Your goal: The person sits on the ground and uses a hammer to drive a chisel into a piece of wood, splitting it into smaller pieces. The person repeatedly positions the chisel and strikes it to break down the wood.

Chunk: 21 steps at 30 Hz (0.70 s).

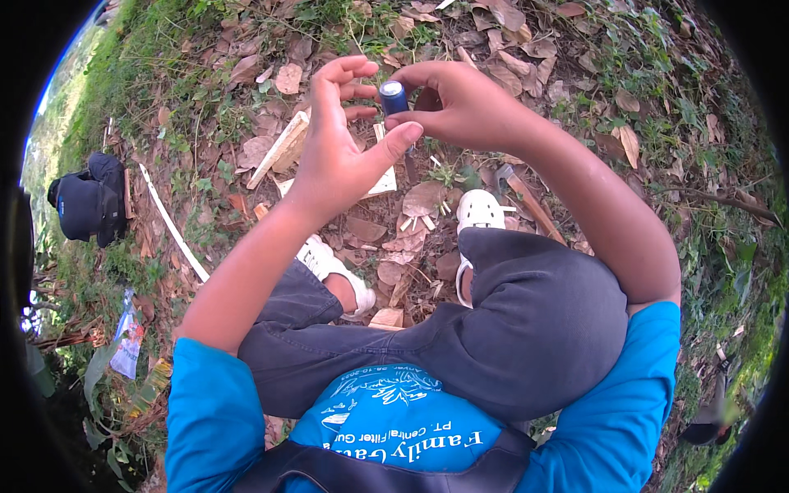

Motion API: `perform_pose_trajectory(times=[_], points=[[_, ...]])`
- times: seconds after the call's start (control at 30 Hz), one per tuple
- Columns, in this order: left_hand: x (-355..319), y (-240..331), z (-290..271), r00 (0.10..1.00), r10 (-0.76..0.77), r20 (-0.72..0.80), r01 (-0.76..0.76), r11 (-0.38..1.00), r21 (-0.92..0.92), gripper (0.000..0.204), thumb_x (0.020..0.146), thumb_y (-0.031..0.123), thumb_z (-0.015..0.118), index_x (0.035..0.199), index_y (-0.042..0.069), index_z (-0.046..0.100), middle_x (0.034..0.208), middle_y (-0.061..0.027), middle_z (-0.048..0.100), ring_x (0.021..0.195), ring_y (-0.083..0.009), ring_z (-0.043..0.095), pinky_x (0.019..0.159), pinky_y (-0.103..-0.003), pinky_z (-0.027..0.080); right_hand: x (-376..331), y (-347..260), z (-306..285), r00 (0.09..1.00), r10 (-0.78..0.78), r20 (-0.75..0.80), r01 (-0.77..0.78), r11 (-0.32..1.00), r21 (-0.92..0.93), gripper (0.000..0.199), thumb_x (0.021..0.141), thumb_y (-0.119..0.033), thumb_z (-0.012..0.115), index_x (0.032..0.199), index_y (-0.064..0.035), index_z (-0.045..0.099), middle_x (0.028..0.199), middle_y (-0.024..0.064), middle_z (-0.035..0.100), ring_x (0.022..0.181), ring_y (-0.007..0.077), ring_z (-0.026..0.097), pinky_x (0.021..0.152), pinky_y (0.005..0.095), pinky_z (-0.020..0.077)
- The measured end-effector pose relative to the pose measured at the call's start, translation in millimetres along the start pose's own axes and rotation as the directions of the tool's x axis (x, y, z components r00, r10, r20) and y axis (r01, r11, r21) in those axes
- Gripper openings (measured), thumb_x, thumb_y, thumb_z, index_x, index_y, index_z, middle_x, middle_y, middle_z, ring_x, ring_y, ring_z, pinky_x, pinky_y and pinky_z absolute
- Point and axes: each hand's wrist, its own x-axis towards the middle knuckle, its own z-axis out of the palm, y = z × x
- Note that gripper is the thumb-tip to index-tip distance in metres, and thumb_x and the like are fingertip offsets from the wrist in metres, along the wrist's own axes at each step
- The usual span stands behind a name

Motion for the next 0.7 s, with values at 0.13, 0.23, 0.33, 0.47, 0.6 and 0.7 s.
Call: perform_pose_trajectory(times=[0.13, 0.23, 0.33, 0.47, 0.6, 0.7], points=[[13, -46, -1, 0.802, -0.347, 0.486, 0.469, 0.87, -0.153, 0.076, 0.088, 0.03, 0.08, 0.146, 0.002, 0.039, 0.123, -0.0175, 0.068, 0.112, -0.0255, 0.069, 0.095, -0.037, 0.054, 13, 15, 8, 0.993, -0.014, -0.119, 0.024, 0.997, 0.079, 0.043, 0.091, -0.017, 0.078, 0.128, 0.0008, 0.064, 0.105, 0.0053, 0.073, 0.097, 0.0092, 0.068, 0.084, 0.0267, 0.0545], [12, -79, 4, 0.796, -0.362, 0.486, 0.475, 0.871, -0.129, 0.042, 0.097, 0.011, 0.07, 0.134, 0.005, 0.052, 0.115, -0.0071, 0.071, 0.108, -0.0144, 0.067, 0.096, -0.033, 0.054, 14, 32, 9, 0.972, -0.062, -0.228, 0.07, 0.997, 0.026, 0.056, 0.09, -0.031, 0.08, 0.138, -0.0071, 0.062, 0.107, 0.0041, 0.071, 0.094, 0.0098, 0.067, 0.082, 0.0273, 0.0544], [4, -106, -2, 0.834, -0.376, 0.404, 0.485, 0.848, -0.212, 0.038, 0.098, 0.008, 0.065, 0.133, 0.003, 0.05, 0.118, -0.0101, 0.068, 0.108, -0.0165, 0.068, 0.097, -0.034, 0.054, 4, 61, 0, 0.964, 0.045, -0.262, -0.046, 0.999, 0.002, 0.054, 0.094, -0.037, 0.075, 0.138, -0.009, 0.062, 0.113, 0.0013, 0.066, 0.094, 0.0084, 0.065, 0.077, 0.0247, 0.0522], [-18, -142, -17, 0.834, -0.484, 0.264, 0.543, 0.806, -0.236, 0.031, 0.1, 0.01, 0.062, 0.127, 0.001, 0.049, 0.112, -0.0116, 0.067, 0.105, -0.0188, 0.069, 0.097, -0.034, 0.054, -38, 130, -5, 0.954, 0.271, -0.131, -0.279, 0.959, -0.053, 0.047, 0.099, -0.042, 0.065, 0.126, -0.0037, 0.069, 0.102, 0.0079, 0.072, 0.086, 0.013, 0.066, 0.081, 0.0311, 0.0537], [-17, -154, -18, 0.857, -0.46, 0.233, 0.508, 0.829, -0.233, 0.03, 0.101, 0.013, 0.062, 0.126, 0.001, 0.049, 0.11, -0.0113, 0.067, 0.103, -0.0187, 0.07, 0.096, -0.033, 0.054, -116, 204, 33, 0.807, 0.582, -0.094, -0.571, 0.812, 0.123, 0.034, 0.099, -0.031, 0.066, 0.111, 0.0007, 0.069, 0.088, 0.0019, 0.066, 0.075, 0.0096, 0.06, 0.069, 0.0285, 0.0501], [-25, -160, -20, 0.859, -0.474, 0.192, 0.502, 0.853, -0.143, 0.031, 0.1, 0.014, 0.064, 0.125, 0.002, 0.05, 0.109, -0.0098, 0.068, 0.102, -0.0169, 0.07, 0.093, -0.032, 0.053, -152, 242, 77, 0.727, 0.678, -0.108, -0.643, 0.727, 0.242, 0.031, 0.098, -0.027, 0.066, 0.11, 0.0022, 0.069, 0.084, 0.0014, 0.066, 0.072, 0.0085, 0.059, 0.066, 0.0268, 0.0489]])
